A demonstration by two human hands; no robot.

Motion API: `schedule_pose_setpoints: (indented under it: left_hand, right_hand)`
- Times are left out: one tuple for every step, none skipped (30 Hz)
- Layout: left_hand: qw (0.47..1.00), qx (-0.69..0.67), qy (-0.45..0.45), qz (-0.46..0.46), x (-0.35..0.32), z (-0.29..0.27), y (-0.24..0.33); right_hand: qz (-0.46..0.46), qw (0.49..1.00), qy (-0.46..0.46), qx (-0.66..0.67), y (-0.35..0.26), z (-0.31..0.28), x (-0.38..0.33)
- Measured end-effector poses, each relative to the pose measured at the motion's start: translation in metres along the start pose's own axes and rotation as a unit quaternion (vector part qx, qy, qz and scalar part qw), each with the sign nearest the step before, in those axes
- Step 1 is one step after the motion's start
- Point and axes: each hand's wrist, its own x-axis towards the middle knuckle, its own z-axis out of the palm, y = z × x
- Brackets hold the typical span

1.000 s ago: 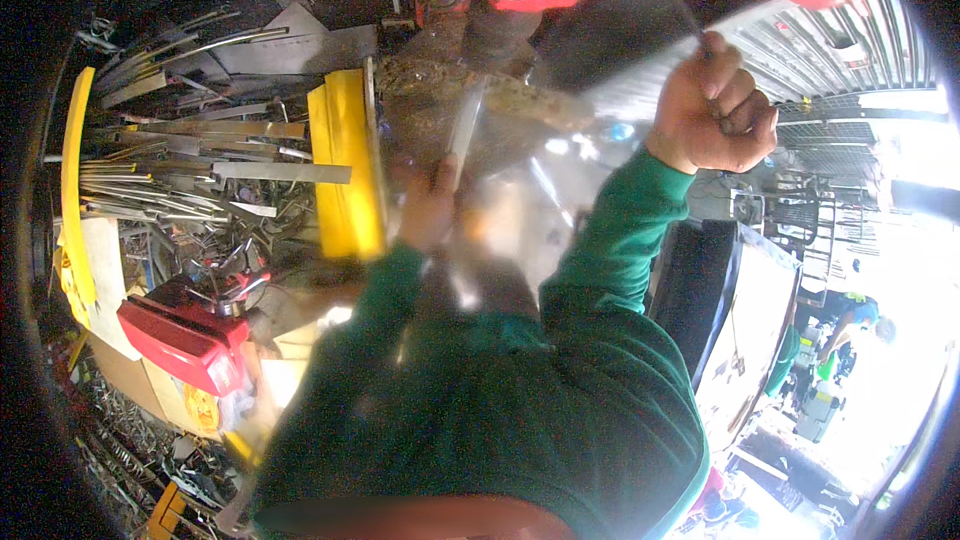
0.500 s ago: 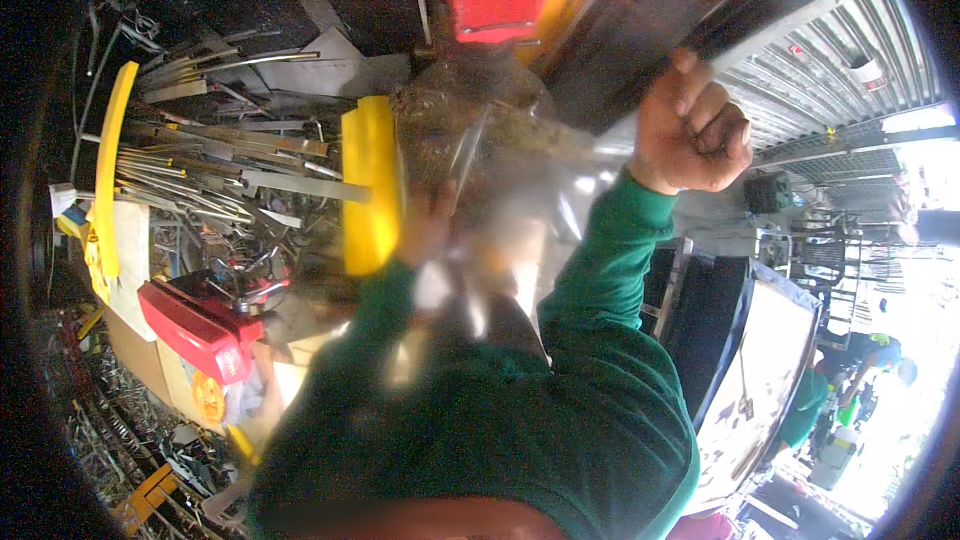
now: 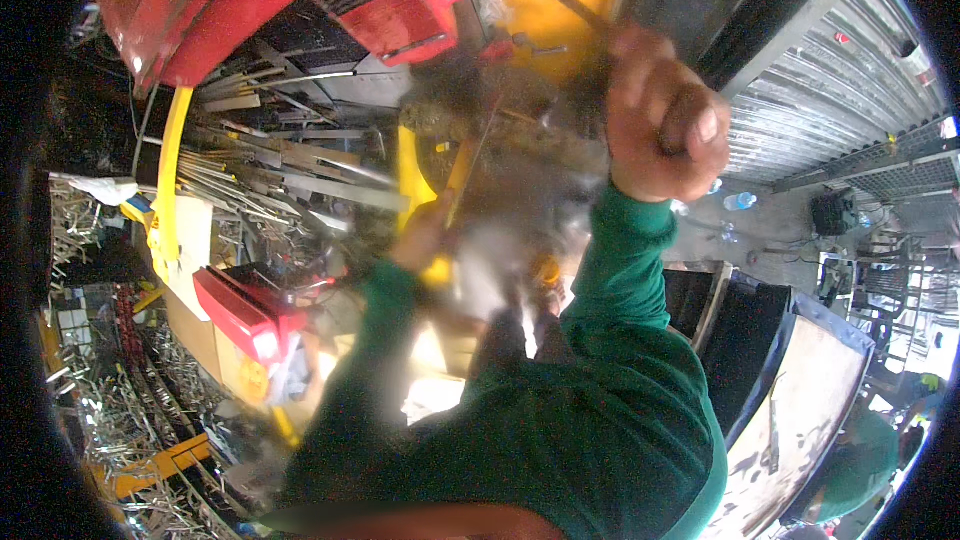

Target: The person marks a metal bracket with a marker, then uses a drill press to create holes in the bracket. They inspect the bracket after drilling and hold it up for viewing.

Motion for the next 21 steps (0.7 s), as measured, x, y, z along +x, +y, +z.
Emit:
schedule_pose_setpoints:
  left_hand:
    - [0.999,0.035,-0.002,0.010,0.000,0.001,0.001]
    - [0.997,0.070,-0.004,0.021,-0.001,0.002,0.003]
    - [0.996,0.088,-0.001,0.024,-0.001,0.002,0.005]
    - [0.995,0.094,0.025,0.008,-0.003,0.004,0.006]
    - [0.993,0.113,0.024,0.028,-0.003,0.004,0.007]
    - [0.991,0.128,0.033,0.028,-0.004,0.005,0.008]
    - [0.994,0.102,0.042,0.007,-0.004,0.006,0.008]
    - [0.995,0.093,0.045,-0.001,-0.004,0.006,0.009]
    - [0.995,0.085,0.047,-0.009,-0.005,0.007,0.009]
    - [0.996,0.063,0.054,-0.026,-0.005,0.008,0.009]
    - [0.996,0.039,0.065,-0.043,-0.007,0.009,0.009]
    - [1.000,-0.005,0.002,-0.023,-0.006,0.009,0.011]
    - [0.999,0.011,0.021,-0.031,-0.007,0.008,0.013]
    - [0.998,0.024,0.038,-0.039,-0.009,0.010,0.014]
    - [0.997,0.046,0.050,-0.040,-0.009,0.012,0.014]
    - [0.997,0.070,0.045,0.001,-0.010,0.013,0.015]
    - [0.997,0.064,0.052,0.001,-0.011,0.014,0.016]
    - [0.997,0.038,0.065,-0.034,-0.011,0.015,0.016]
    - [0.995,0.013,0.077,-0.068,-0.011,0.016,0.016]
    - [0.995,0.017,0.074,-0.058,-0.010,0.017,0.015]
    - [0.996,0.022,0.072,-0.048,-0.009,0.016,0.013]
  right_hand:
    - [0.002,1.000,-0.012,-0.012,0.000,0.000,0.000]
    - [0.004,0.999,-0.023,-0.022,0.000,0.000,0.000]
    - [-0.002,1.000,-0.025,-0.017,0.001,0.000,0.001]
    - [-0.006,1.000,-0.025,-0.012,0.001,0.001,0.000]
    - [-0.013,0.999,-0.029,-0.008,0.002,0.001,0.000]
    - [-0.017,1.000,-0.023,-0.004,0.003,0.001,0.001]
    - [-0.020,1.000,-0.022,-0.001,0.004,0.002,0.000]
    - [-0.019,0.999,-0.027,-0.001,0.004,0.001,0.000]
    - [-0.021,0.999,-0.026,-0.001,0.004,0.001,-0.001]
    - [-0.020,0.999,-0.029,0.000,0.004,0.000,-0.001]
    - [-0.018,0.999,-0.032,0.005,0.003,0.000,-0.001]
    - [-0.006,0.999,-0.041,0.010,0.002,0.000,-0.001]
    - [-0.001,0.999,-0.038,0.011,0.002,0.000,0.000]
    - [0.007,0.999,-0.038,0.010,0.001,-0.001,0.000]
    - [0.012,0.999,-0.040,0.009,0.000,-0.001,0.000]
    - [0.012,0.999,-0.041,0.008,-0.001,-0.001,0.000]
    - [0.012,0.999,-0.041,0.010,-0.001,-0.001,0.001]
    - [0.014,0.999,-0.040,0.001,-0.002,0.000,0.001]
    - [0.016,0.999,-0.042,0.008,-0.002,0.000,0.001]
    - [0.016,0.999,-0.044,0.005,-0.002,0.000,0.001]
    - [0.018,0.999,-0.045,0.002,-0.002,0.000,0.001]
